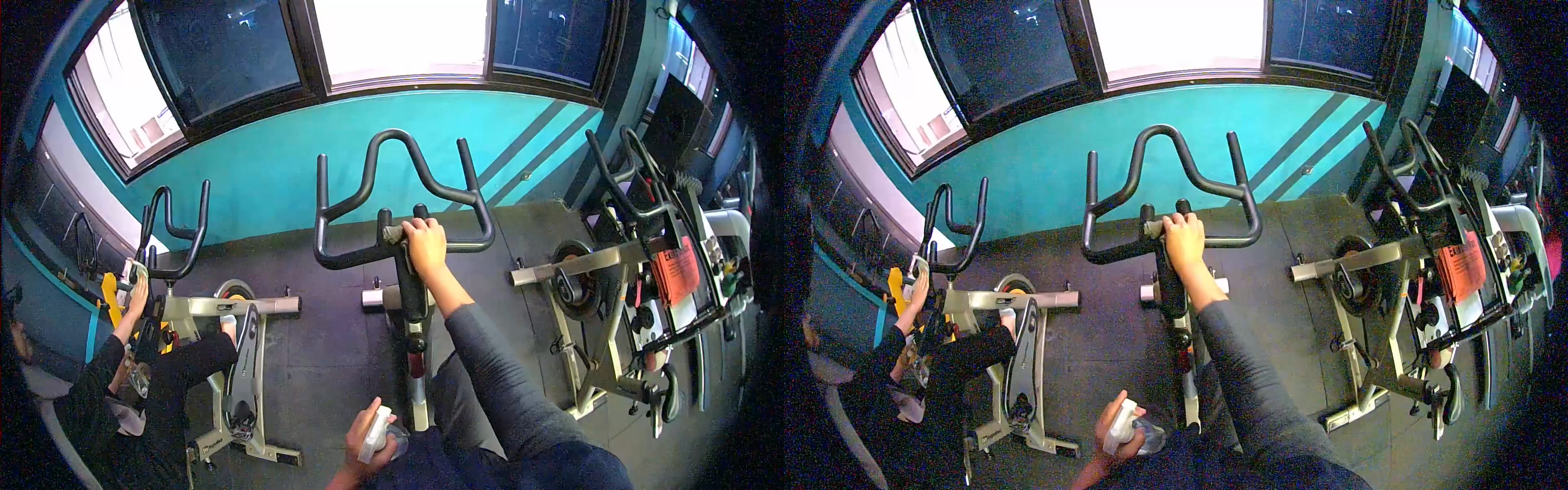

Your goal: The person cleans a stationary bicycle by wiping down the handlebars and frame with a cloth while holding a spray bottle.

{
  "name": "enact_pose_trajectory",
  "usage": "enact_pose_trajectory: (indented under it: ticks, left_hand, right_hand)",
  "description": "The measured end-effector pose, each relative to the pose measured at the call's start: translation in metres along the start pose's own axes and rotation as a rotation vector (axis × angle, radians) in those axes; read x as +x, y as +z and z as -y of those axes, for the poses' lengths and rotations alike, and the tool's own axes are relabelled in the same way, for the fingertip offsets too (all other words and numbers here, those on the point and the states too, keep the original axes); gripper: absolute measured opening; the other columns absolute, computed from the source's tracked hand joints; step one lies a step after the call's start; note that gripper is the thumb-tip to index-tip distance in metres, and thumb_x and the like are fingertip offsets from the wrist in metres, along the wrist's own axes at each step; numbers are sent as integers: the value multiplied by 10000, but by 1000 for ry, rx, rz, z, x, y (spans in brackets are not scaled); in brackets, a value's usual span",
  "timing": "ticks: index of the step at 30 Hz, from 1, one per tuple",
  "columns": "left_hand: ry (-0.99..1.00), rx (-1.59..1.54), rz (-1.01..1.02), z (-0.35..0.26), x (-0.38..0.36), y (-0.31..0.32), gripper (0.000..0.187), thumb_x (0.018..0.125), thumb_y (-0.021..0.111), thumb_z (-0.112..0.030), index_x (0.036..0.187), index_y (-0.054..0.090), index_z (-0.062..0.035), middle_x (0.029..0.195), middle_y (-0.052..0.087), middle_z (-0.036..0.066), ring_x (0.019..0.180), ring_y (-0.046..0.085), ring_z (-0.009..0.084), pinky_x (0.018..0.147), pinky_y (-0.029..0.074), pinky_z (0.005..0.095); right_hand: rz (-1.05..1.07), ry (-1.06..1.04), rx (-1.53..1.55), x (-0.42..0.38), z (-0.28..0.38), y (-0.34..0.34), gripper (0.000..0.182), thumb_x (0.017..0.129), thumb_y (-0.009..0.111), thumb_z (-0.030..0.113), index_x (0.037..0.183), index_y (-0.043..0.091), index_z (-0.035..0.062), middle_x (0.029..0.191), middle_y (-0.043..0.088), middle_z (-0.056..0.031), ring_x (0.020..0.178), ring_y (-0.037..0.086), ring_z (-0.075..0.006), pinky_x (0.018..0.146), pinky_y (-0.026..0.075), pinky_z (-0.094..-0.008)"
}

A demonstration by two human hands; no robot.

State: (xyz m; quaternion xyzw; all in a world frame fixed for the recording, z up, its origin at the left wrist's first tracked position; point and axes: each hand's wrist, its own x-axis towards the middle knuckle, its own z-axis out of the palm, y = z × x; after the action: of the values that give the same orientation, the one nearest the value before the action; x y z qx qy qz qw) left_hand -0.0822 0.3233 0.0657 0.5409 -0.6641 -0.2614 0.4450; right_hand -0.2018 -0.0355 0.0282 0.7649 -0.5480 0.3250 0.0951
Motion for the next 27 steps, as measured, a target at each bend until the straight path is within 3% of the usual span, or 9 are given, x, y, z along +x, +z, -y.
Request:
enact_pose_trajectory:
  ticks: [2,6,11,15,16,20,25,27]
  left_hand:
    - [-20,19,-28,3,-3,-2,649,653,598,-15,1266,398,58,920,635,101,846,597,250,780,481,346]
    - [-69,-14,-50,14,-2,1,659,651,598,-19,1276,396,36,944,634,103,860,593,256,799,471,348]
    - [-37,6,-51,16,10,2,679,642,598,-15,1284,382,36,934,627,109,861,599,242,807,469,340]
    - [44,23,-53,15,12,0,694,632,597,2,1287,371,45,920,611,112,854,612,219,794,478,325]
    - [47,24,-47,15,10,0,694,632,597,2,1287,371,45,920,611,112,854,612,219,794,478,325]
    - [-7,-22,-50,13,-2,-5,693,632,595,4,1289,377,35,933,624,111,859,603,240,802,474,340]
    - [-81,-74,-91,5,-9,-15,682,637,597,1,1286,389,26,942,635,105,884,592,263,818,466,361]
    - [19,40,-56,4,-6,-20,706,629,605,-1,1293,371,41,934,628,105,882,608,221,840,462,329]
  right_hand:
    - [-111,-57,-16,-8,-1,3,213,755,537,139,937,646,148,875,589,-36,860,540,-240,702,442,-360]
    - [-9,-68,47,-69,12,-27,366,723,524,55,1058,630,157,1015,599,-33,888,543,-253,761,483,-346]
    - [43,-86,138,-136,23,-58,387,699,538,43,1057,637,150,1040,593,-35,886,539,-258,760,483,-346]
    - [40,-126,59,-101,19,-47,369,694,542,53,1035,643,151,1008,585,-40,860,522,-246,734,468,-340]
    - [33,-134,64,-88,16,-38,302,739,529,107,1022,626,155,970,557,-44,864,513,-260,713,465,-363]
    - [-24,-122,37,-44,9,-13,268,738,537,120,982,642,159,953,557,-36,860,515,-265,712,467,-360]
    - [-4,-16,74,-67,19,-32,340,710,571,52,1019,651,169,928,560,-44,837,524,-276,704,492,-366]
    - [75,12,65,-100,26,-50,355,719,574,55,1044,640,179,923,550,-48,835,524,-277,675,499,-372]
